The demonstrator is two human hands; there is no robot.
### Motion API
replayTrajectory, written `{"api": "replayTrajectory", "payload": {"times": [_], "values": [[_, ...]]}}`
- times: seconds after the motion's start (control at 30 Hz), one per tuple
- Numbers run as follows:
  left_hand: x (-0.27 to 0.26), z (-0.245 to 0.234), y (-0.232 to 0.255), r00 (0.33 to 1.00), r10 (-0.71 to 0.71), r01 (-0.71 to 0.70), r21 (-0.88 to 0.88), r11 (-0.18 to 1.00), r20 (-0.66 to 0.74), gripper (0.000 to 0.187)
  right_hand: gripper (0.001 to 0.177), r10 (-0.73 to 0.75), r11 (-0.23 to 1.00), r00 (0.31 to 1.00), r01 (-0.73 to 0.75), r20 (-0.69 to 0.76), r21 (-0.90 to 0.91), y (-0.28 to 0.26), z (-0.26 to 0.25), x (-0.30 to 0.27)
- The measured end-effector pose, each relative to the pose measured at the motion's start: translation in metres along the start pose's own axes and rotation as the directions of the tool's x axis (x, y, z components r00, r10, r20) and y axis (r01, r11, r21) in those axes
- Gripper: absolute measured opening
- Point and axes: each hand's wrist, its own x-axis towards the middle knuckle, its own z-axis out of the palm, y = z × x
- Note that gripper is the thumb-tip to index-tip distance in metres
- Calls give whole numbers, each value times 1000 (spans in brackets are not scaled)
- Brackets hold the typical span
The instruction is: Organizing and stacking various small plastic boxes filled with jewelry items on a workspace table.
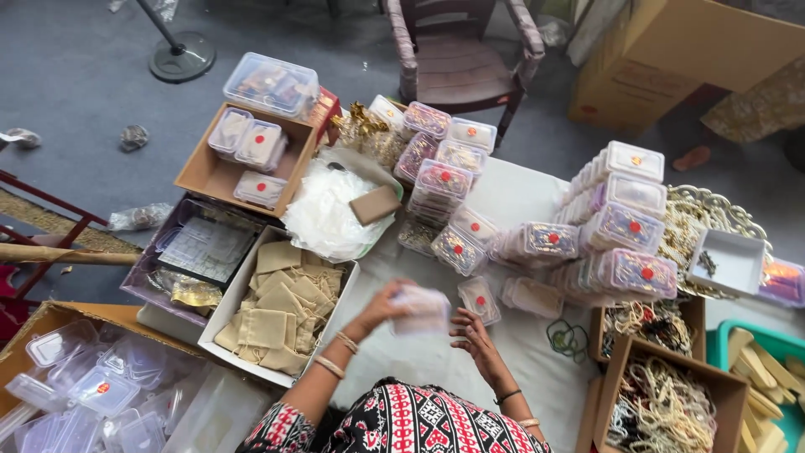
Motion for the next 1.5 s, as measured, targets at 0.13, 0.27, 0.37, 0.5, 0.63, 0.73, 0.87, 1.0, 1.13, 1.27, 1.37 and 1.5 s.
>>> {"api": "replayTrajectory", "payload": {"times": [0.13,0.27,0.37,0.5,0.63,0.73,0.87,1.0,1.13,1.27,1.37,1.5], "values": [[9,-96,69,899,250,-308,-115,944,-359,77,47,-113,956,990,87,-80,-279,62,-54,7],[26,-170,163,508,323,-297,190,936,-798,68,32,-243,899,919,93,-312,-427,120,-96,0],[65,-239,172,386,400,-428,222,876,-831,64,30,-275,877,876,58,-397,-478,119,-84,-9],[107,-292,160,287,381,-400,251,881,-879,59,23,-407,694,819,-10,-404,-719,99,-56,-13],[120,-303,162,285,521,-288,446,847,-805,59,18,-459,511,833,-39,-311,-859,90,-47,-13],[126,-305,164,134,830,-19,836,548,-541,57,16,-457,511,836,-33,-304,-859,90,-46,-13],[124,-287,178,103,772,167,777,608,-627,44,17,-474,472,833,-34,-286,-881,91,-46,-12],[115,-270,195,209,680,427,691,583,-703,35,17,-480,464,830,-34,-284,-885,92,-46,-12],[117,-299,186,218,618,408,645,646,-756,35,17,-458,441,840,-72,-293,-895,95,-47,-11],[108,-300,197,204,583,416,608,676,-787,36,17,-491,426,828,-43,-271,-904,95,-47,-11],[104,-294,205,157,711,305,718,625,-686,32,17,-487,420,830,-52,-273,-906,95,-47,-12],[112,-293,206,221,681,145,714,685,-698,24,18,-479,427,834,-52,-275,-903,94,-45,-13]]}}
